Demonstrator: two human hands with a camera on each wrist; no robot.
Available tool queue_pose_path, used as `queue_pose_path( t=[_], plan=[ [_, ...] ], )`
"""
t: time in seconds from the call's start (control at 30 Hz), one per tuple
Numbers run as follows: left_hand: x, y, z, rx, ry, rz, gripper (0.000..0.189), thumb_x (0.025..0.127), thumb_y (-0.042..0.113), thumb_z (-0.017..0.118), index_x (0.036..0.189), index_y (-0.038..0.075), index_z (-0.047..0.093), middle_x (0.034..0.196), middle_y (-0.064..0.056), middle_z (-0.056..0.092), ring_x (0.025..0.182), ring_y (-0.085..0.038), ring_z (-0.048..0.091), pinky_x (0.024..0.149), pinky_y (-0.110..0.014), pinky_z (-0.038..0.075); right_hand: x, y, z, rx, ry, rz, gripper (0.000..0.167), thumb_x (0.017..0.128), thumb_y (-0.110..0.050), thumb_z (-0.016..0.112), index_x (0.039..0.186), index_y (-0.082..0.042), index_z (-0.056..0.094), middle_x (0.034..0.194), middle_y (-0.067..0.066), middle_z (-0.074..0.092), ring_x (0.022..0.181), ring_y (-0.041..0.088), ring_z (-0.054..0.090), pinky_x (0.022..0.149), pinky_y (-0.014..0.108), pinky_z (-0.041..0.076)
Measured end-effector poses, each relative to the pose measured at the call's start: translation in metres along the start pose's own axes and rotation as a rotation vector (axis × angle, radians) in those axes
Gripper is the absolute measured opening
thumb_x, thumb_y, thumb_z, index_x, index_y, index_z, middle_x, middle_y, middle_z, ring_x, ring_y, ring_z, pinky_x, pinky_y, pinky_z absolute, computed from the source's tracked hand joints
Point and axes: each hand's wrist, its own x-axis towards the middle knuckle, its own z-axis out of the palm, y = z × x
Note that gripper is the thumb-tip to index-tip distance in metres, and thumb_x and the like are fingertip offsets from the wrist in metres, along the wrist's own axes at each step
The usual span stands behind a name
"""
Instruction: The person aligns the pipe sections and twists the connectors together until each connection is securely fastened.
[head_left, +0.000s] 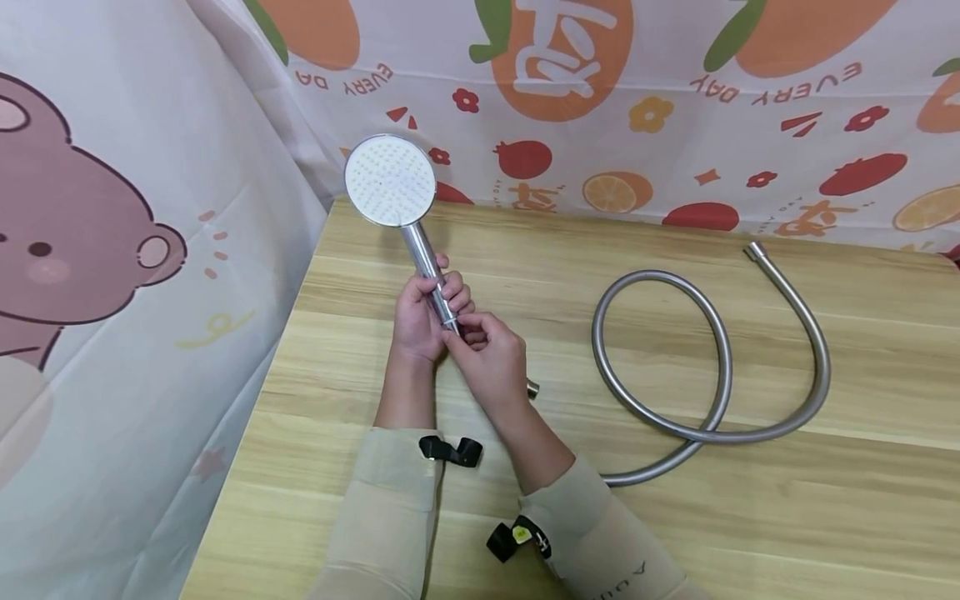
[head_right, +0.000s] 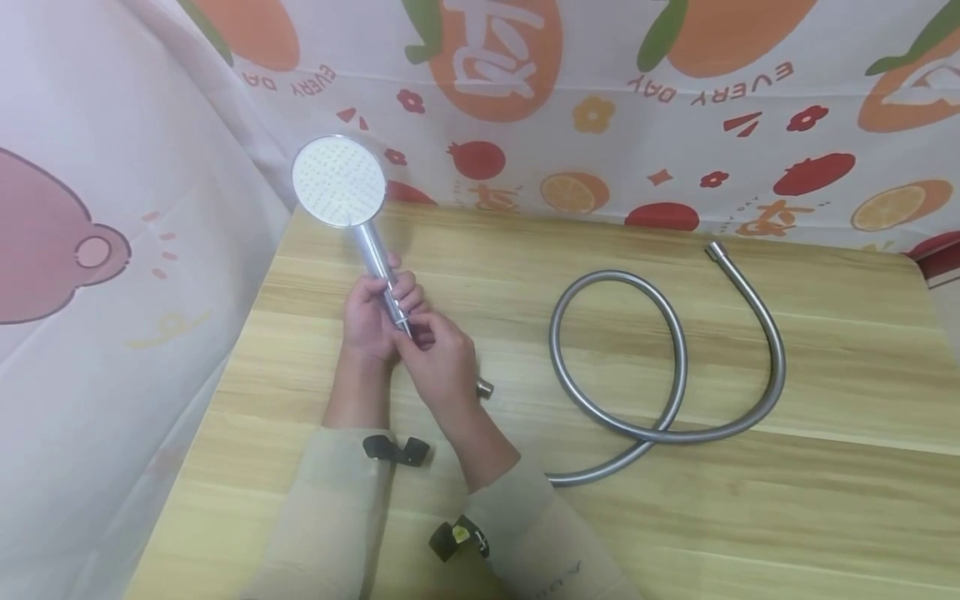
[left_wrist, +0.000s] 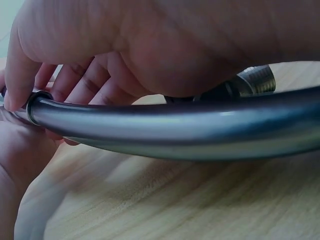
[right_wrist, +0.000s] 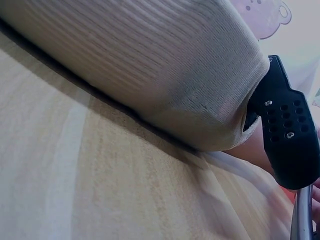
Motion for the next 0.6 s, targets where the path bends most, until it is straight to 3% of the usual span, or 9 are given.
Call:
queue_pose_path(
  t=[0.27, 0.43, 0.6],
  plan=[
    [-0.0004, 0.0000, 0.0011, 0.074, 0.022, 0.018, 0.012, 0.091, 0.016, 0.057, 0.099, 0.014, 0.048, 0.063, 0.003, 0.036, 0.055, -0.011, 0.036, 0.052, -0.021, 0.036, -0.0004, -0.0001, 0.0013, 0.010, -0.028, -0.002, 0.019, 0.088, -0.013, 0.073, 0.103, -0.002, 0.066, 0.089, 0.010, 0.071, 0.074, 0.015, 0.068, 0.064, 0.017, 0.057],
    [-0.0006, 0.0004, 0.0004, 0.062, 0.029, 0.014, 0.011, 0.092, 0.016, 0.055, 0.100, 0.015, 0.047, 0.062, 0.003, 0.036, 0.054, -0.010, 0.038, 0.051, -0.021, 0.037, -0.0008, 0.0002, 0.0008, -0.093, -0.033, -0.052, 0.030, 0.083, -0.016, 0.079, 0.106, -0.004, 0.065, 0.095, 0.009, 0.060, 0.076, 0.018, 0.061, 0.064, 0.020, 0.054],
    [-0.0007, 0.0001, 0.0002, 0.070, 0.041, 0.005, 0.007, 0.094, 0.015, 0.051, 0.099, 0.016, 0.047, 0.063, 0.004, 0.037, 0.054, -0.009, 0.039, 0.049, -0.020, 0.038, -0.0017, -0.0008, 0.0000, -0.145, -0.020, -0.101, 0.029, 0.080, -0.015, 0.081, 0.102, -0.006, 0.066, 0.093, 0.006, 0.058, 0.076, 0.017, 0.058, 0.064, 0.021, 0.052]
  ],
)
